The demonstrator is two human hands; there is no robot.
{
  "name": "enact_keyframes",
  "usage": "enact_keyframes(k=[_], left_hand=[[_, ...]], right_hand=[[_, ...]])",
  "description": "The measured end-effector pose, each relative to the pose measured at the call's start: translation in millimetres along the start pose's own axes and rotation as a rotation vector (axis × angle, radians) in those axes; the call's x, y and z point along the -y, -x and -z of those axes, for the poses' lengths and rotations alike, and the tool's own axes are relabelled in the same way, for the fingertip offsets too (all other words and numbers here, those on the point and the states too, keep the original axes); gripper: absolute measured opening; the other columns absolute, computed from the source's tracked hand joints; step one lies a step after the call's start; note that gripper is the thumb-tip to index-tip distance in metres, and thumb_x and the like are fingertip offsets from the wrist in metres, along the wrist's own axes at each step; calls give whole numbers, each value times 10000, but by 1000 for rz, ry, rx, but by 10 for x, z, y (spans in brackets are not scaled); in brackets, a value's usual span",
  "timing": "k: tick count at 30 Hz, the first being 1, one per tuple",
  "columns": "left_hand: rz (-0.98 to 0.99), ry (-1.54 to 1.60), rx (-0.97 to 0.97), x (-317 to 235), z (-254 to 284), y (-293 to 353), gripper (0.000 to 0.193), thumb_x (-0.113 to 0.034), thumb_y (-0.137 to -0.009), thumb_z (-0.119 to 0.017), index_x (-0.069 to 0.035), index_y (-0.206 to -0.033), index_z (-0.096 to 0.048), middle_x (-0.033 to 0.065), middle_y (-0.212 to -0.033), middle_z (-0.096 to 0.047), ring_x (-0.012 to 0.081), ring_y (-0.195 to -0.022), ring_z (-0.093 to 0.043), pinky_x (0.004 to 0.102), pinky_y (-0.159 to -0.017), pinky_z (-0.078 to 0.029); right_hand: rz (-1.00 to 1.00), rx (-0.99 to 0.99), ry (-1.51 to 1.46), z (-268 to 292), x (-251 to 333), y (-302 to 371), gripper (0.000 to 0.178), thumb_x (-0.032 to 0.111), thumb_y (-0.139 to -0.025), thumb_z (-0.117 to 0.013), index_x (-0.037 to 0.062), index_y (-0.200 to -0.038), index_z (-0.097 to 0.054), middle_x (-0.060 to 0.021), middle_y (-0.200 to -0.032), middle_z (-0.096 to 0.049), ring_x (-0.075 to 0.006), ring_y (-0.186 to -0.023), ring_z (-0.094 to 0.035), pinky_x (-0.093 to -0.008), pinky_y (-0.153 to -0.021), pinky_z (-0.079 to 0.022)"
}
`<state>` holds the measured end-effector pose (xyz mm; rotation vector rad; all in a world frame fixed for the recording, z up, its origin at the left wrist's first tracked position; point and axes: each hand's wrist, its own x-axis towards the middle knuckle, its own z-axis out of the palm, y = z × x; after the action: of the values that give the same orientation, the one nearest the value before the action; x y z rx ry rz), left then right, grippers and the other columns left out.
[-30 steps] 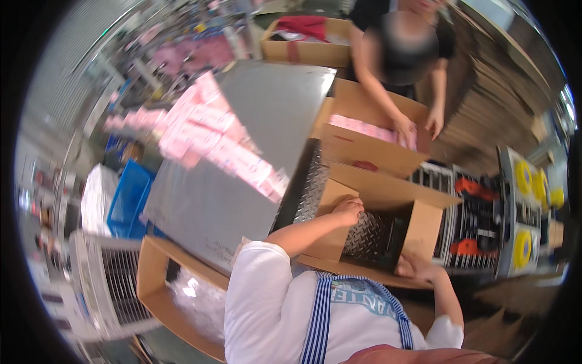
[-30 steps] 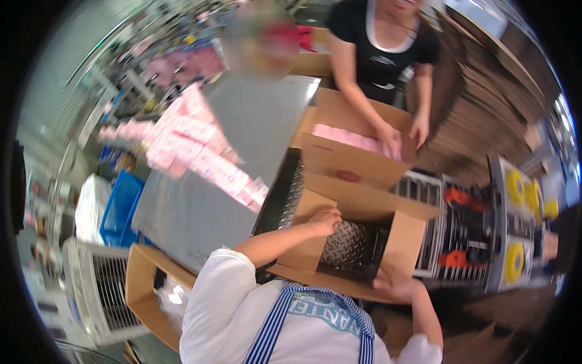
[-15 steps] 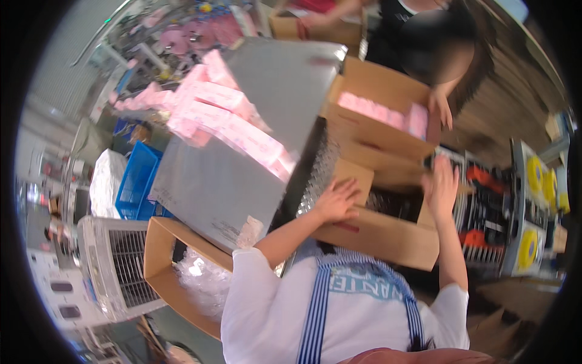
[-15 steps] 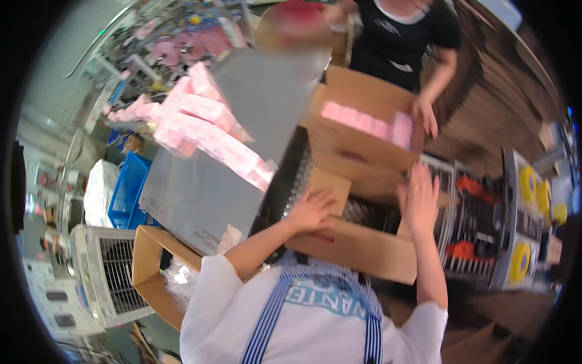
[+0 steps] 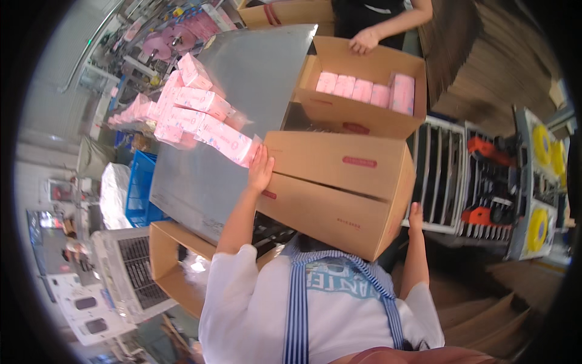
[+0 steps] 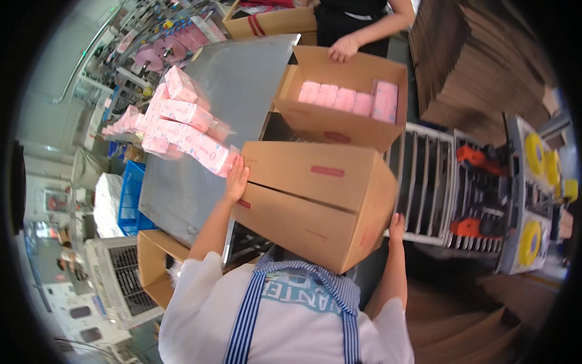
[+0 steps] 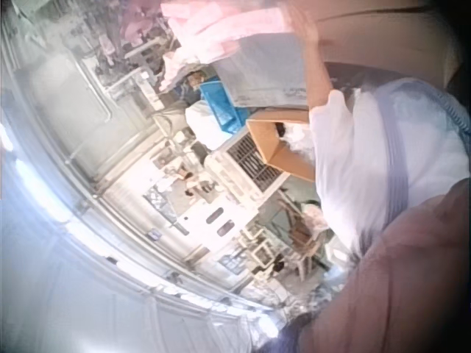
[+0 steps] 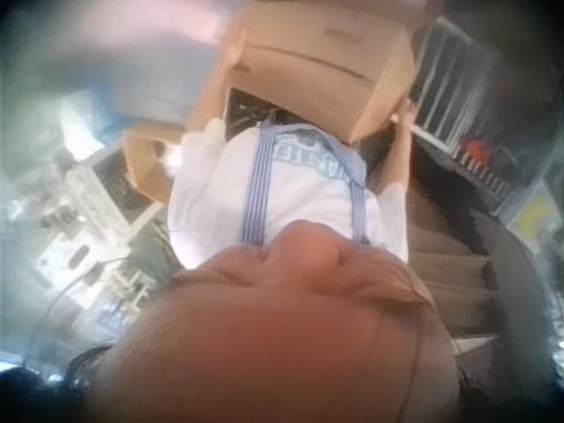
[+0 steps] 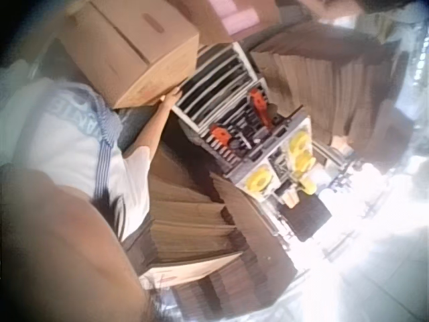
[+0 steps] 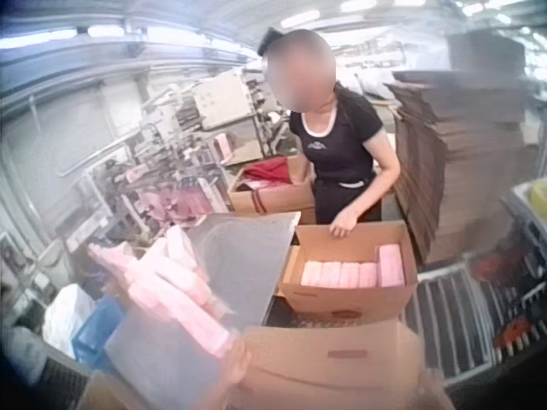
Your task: The person packs pink rectangular packages into cardboard boxes on a metal table. They arrange the items in rows, close the box flaps, and move the filled boxes to a conveyor belt or sealing station. Another person assists by handling the boxes and preparing new ones.
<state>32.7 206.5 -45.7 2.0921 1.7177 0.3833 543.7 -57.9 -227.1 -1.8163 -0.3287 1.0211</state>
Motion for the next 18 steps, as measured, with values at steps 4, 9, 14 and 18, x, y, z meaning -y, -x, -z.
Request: enact_keyframes(k=[4, 9, 14, 18], left_hand=[[174, 51, 36, 229, -277, 36, 596, -408, -987, -275, -17, -1437, -269, 176, -1510, -222, 294, -1416, -152, 371, -1158, -108], [246, 697, 260, -1081, -962, 245, 611, -464, -972, -338, -9, -1377, -377, 177, -1440, -367, 291, -1354, -315, 371, -1124, -220], [478, 1409, 847, -1537, -875, 474, 773, -516, -932, -435, 24, -1441, -218, 218, -1462, -308, 278, -1366, -299, 351, -1101, -266], [108, 282, 548, -509, -950, 404, 782, -426, -906, -560, -2, -1457, -201, 180, -1442, -363, 263, -1290, -407, 371, -1045, -338]], right_hand=[[-451, 56, -243, -340, 171, 764, 753, 652, -904, -361, 19, -1285, -504, -107, -1234, -583, -247, -1058, -593, -374, -923, -456], [-24, 201, -57, 1327, 1144, 940, 569, 455, -946, -470, -20, -1256, -513, -106, -1209, -592, -206, -1067, -581, -359, -899, -470], [186, 107, -93, 868, 2736, 1804, 370, 405, -909, -563, 38, -949, -588, -41, -887, -626, -131, -772, -609, -277, -653, -505], [258, 796, 507, -629, 2890, 1965, 280, 298, -921, -564, 36, -827, -591, -25, -769, -589, -156, -773, -571, -342, -719, -455]])
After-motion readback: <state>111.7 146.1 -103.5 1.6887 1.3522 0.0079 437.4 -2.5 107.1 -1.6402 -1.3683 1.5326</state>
